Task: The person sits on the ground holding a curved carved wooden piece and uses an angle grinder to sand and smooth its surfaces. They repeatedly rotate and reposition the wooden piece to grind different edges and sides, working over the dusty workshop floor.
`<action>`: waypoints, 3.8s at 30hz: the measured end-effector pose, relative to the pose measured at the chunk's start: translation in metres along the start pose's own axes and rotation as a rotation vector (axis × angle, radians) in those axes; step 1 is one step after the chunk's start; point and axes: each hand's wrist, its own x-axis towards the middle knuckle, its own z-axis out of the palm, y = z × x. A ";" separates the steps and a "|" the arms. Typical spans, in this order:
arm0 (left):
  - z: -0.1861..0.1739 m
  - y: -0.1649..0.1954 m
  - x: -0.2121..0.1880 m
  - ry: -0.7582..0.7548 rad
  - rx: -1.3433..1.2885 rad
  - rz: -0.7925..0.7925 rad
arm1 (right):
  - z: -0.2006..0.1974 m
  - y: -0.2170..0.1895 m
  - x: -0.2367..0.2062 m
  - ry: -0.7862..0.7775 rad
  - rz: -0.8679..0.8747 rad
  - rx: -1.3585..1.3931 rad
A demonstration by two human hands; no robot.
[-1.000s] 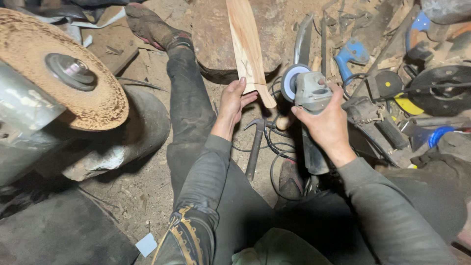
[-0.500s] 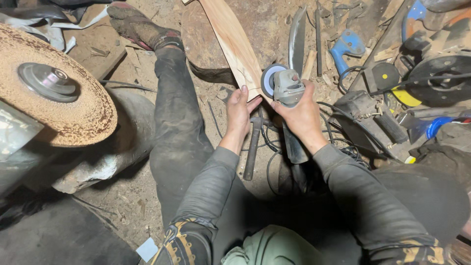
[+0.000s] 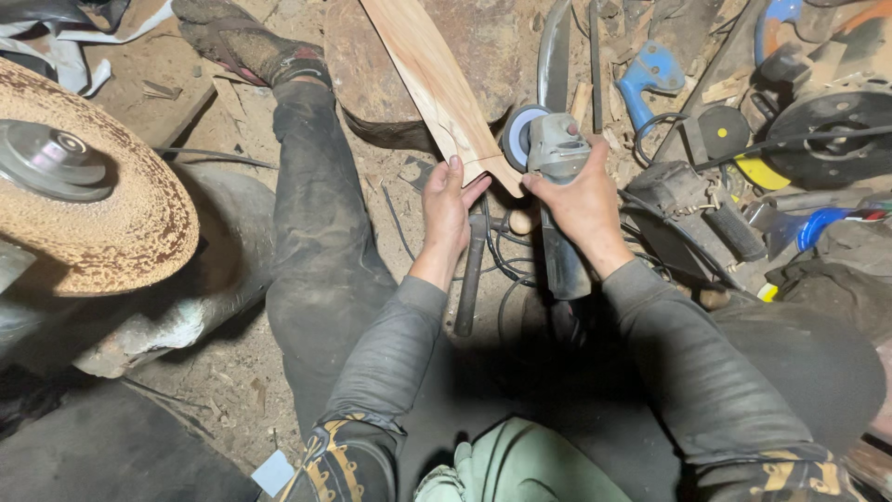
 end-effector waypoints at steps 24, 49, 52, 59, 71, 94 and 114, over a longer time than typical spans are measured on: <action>0.005 -0.012 -0.003 0.015 -0.007 0.059 | 0.004 -0.010 -0.006 -0.007 0.004 0.005; 0.006 -0.009 -0.004 0.017 -0.021 0.036 | -0.001 -0.010 -0.008 0.006 0.006 0.033; 0.006 -0.010 -0.003 0.014 -0.036 0.052 | 0.004 -0.014 -0.013 -0.027 -0.023 0.032; 0.006 -0.005 -0.004 0.023 -0.009 0.039 | 0.007 -0.011 -0.008 -0.042 0.016 0.008; 0.007 -0.001 -0.006 0.021 0.007 0.031 | 0.001 -0.003 -0.001 -0.043 0.043 0.031; 0.007 -0.004 -0.007 -0.007 -0.016 0.036 | 0.002 -0.011 -0.009 0.013 -0.040 -0.003; 0.003 -0.006 -0.005 -0.005 -0.017 0.046 | 0.004 -0.014 -0.012 0.020 -0.066 -0.005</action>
